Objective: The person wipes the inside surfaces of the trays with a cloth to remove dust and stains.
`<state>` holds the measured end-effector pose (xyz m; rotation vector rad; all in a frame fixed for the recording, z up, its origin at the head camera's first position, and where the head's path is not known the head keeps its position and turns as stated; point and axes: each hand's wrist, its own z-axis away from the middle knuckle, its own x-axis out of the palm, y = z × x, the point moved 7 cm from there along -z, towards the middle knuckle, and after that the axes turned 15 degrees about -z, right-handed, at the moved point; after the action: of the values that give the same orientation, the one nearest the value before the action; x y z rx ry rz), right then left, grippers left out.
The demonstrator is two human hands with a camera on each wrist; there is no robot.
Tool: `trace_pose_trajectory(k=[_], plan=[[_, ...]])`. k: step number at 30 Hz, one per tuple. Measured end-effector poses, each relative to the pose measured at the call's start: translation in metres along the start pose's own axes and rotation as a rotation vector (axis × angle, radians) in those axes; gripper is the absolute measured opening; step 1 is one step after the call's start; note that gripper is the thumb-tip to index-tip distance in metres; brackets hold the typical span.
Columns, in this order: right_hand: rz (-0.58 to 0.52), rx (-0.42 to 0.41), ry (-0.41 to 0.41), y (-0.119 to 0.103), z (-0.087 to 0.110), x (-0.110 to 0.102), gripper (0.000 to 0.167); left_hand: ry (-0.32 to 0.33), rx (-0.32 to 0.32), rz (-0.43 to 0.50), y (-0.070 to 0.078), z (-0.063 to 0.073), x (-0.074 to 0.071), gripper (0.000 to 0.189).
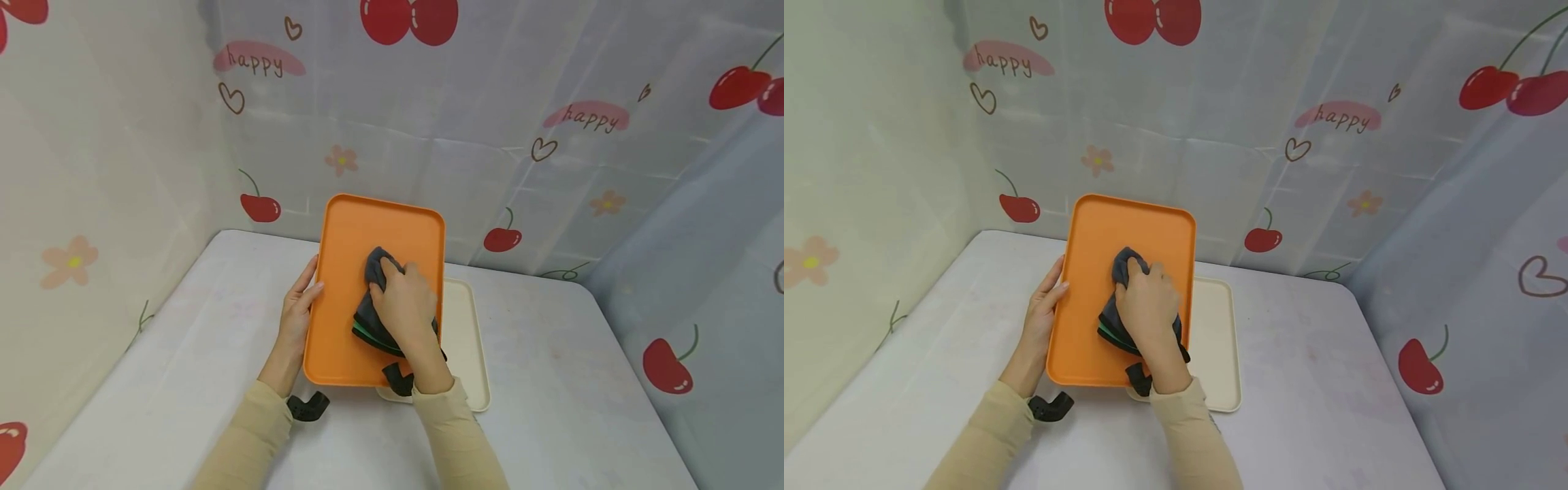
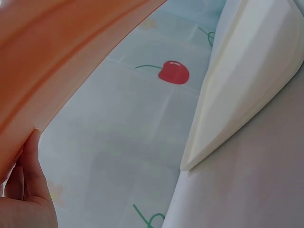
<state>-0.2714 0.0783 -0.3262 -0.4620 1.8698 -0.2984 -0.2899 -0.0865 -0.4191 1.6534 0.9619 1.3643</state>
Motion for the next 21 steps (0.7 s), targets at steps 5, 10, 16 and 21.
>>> trace_pose_trajectory(k=[5,10,16,21], plan=[[0.049,-0.059,0.007,-0.017,0.001,0.006,0.046,-0.008,0.006,-0.004,-0.003,0.000,0.001,0.052],[0.068,-0.122,0.021,-0.032,0.004,0.012,0.046,-0.005,0.019,-0.010,-0.004,0.001,0.003,0.052],[0.073,-0.213,0.046,-0.048,0.008,0.017,0.045,-0.052,0.032,0.059,-0.003,0.003,0.008,0.052],[0.071,-0.292,0.059,-0.057,0.011,0.021,0.043,-0.093,0.047,0.097,-0.001,0.005,0.011,0.052]])
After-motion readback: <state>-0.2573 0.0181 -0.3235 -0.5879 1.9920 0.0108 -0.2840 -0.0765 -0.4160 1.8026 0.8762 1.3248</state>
